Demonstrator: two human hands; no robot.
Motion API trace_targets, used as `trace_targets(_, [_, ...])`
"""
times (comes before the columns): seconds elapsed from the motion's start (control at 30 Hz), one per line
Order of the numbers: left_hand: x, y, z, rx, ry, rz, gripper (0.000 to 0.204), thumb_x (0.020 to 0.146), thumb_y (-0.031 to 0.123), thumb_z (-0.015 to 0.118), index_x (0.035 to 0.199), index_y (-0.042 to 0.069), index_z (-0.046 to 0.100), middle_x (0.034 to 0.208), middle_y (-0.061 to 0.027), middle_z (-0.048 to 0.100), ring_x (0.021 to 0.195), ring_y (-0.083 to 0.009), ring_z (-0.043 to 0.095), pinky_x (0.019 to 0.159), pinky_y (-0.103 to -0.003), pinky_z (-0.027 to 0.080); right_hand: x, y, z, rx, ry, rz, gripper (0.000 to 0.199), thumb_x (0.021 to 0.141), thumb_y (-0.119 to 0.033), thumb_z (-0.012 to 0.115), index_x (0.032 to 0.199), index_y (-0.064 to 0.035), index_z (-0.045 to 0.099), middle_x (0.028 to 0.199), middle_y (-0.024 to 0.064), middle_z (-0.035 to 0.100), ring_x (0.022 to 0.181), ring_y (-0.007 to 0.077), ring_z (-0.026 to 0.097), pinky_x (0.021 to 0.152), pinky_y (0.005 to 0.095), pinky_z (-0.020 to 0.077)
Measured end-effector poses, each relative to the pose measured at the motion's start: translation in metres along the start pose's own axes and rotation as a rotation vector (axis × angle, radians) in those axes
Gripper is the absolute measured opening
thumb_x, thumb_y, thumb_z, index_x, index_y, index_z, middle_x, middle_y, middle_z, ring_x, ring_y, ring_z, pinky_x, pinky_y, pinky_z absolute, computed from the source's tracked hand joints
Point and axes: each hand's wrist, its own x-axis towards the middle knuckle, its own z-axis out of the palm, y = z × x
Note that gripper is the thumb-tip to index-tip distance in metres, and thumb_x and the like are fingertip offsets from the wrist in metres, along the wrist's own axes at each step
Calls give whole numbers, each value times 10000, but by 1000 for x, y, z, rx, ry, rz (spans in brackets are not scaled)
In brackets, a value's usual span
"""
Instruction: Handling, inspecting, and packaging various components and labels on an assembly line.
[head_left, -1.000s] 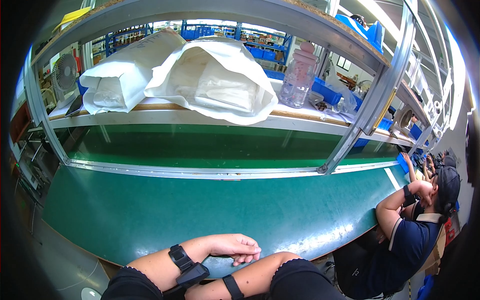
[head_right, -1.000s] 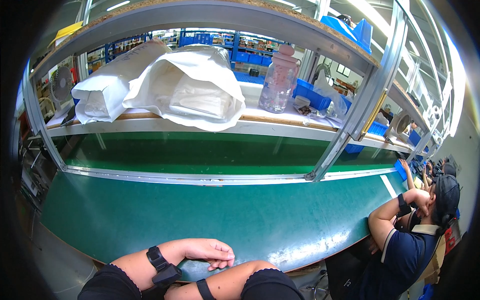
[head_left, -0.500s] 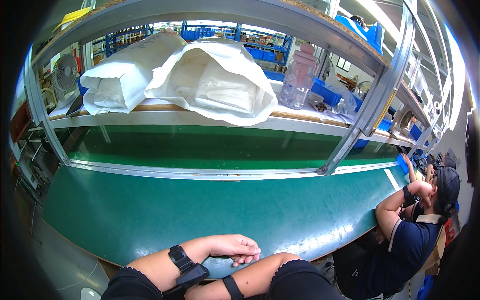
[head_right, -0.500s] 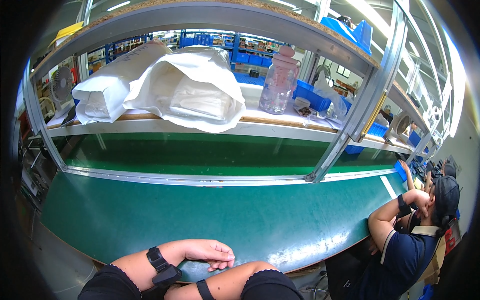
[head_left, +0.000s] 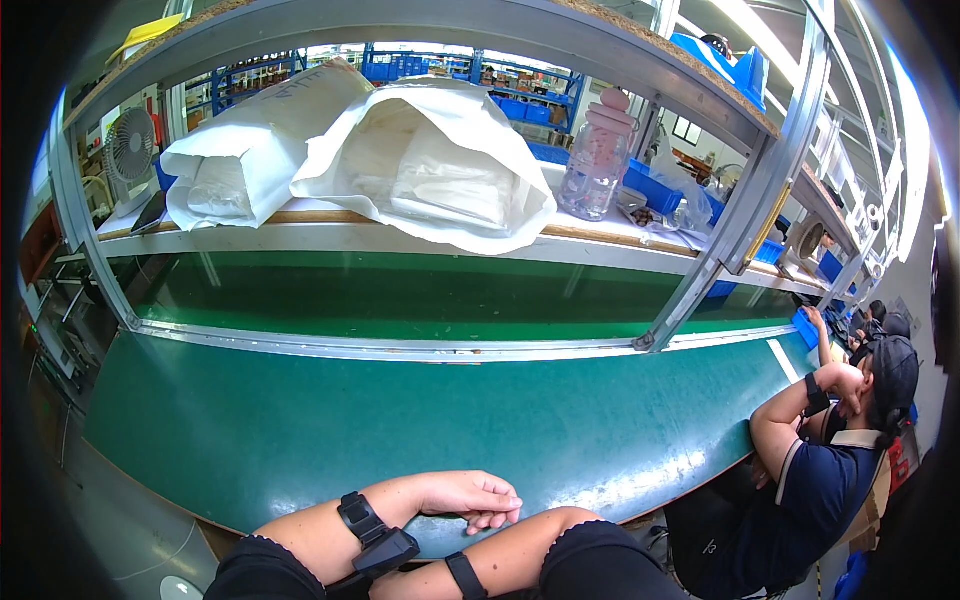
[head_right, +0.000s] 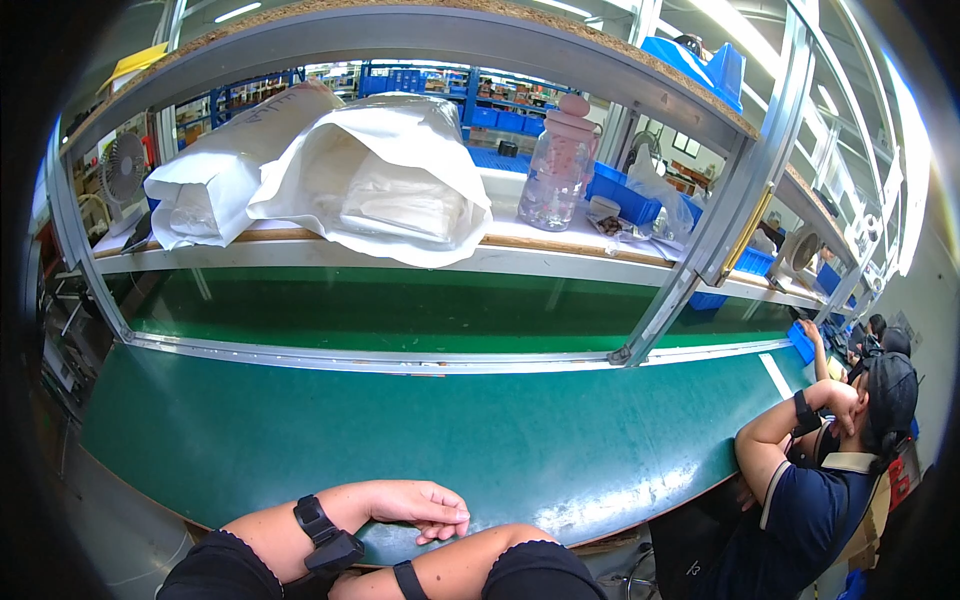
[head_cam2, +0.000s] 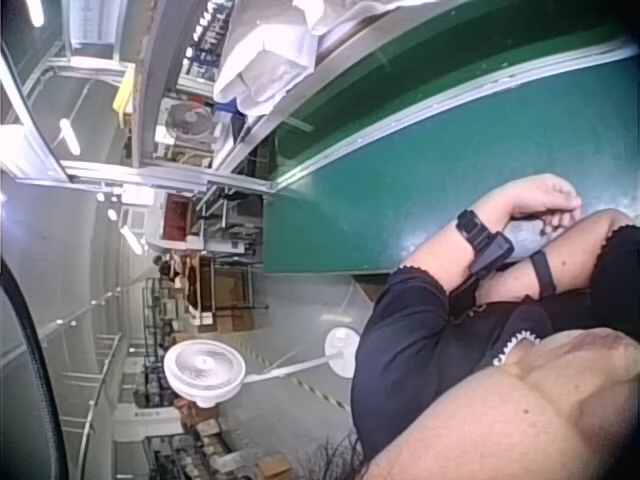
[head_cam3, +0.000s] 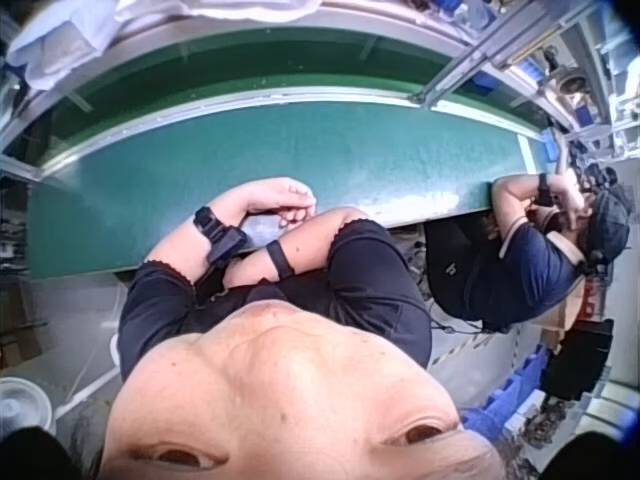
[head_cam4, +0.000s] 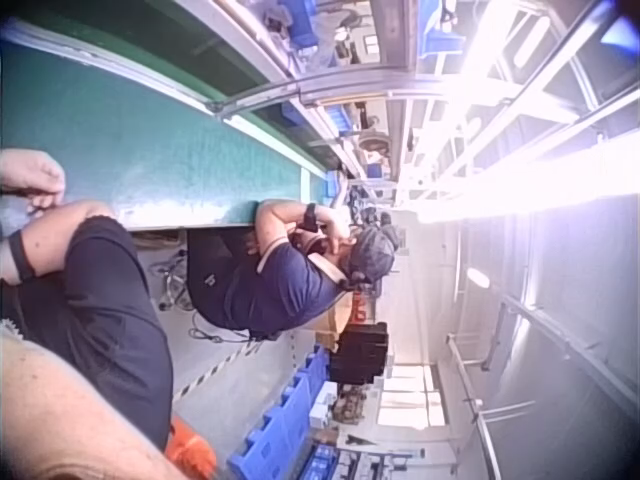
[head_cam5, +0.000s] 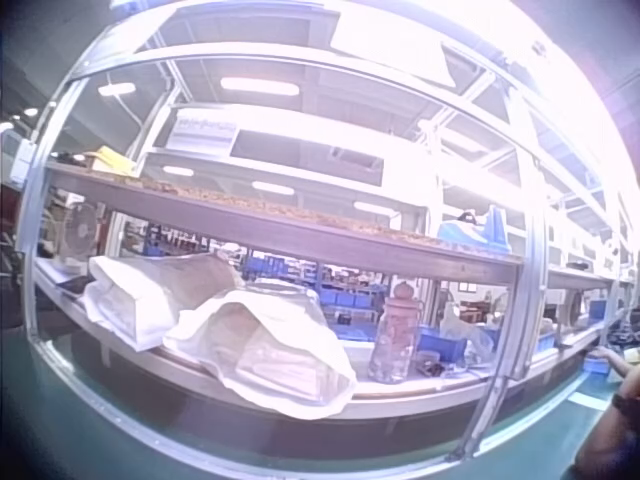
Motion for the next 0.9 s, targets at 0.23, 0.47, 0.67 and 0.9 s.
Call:
trace_targets(0.23, [2,-3,-4,-11,1,-7,309,960,306,461,944,25,588,713,19,530,573,-45,471,527,-207,425,-14,-11,-15,-23,105,-104,261,843,-151,489,872,68,629,839,235,618,737,348,605,654,467,452])
trace_targets(0.47, [2,-2,-2,-7,-7,-4,315,958,313,462,946,22,584,715,18,522,575,-47,468,531,-209,426,-2,-8,-5,-8,9,76,252,852,-163,505,894,30,662,890,208,630,789,308,617,653,439,468])
trace_targets(0.67, [2,-2,-3,-3,-4,-15,316,960,309,457,951,18,578,721,18,518,580,-48,467,534,-210,428,1,9,10,-73,-9,22,243,842,-151,513,876,37,664,867,210,623,783,305,617,643,435,472])
trace_targets(0.9, [1,-2,-3,-17,-2,-6,311,960,305,460,944,19,583,723,15,529,570,-45,471,532,-208,428,-8,-1,0,-40,99,-76,241,822,-121,510,848,80,641,795,232,606,736,334,608,638,446,465])
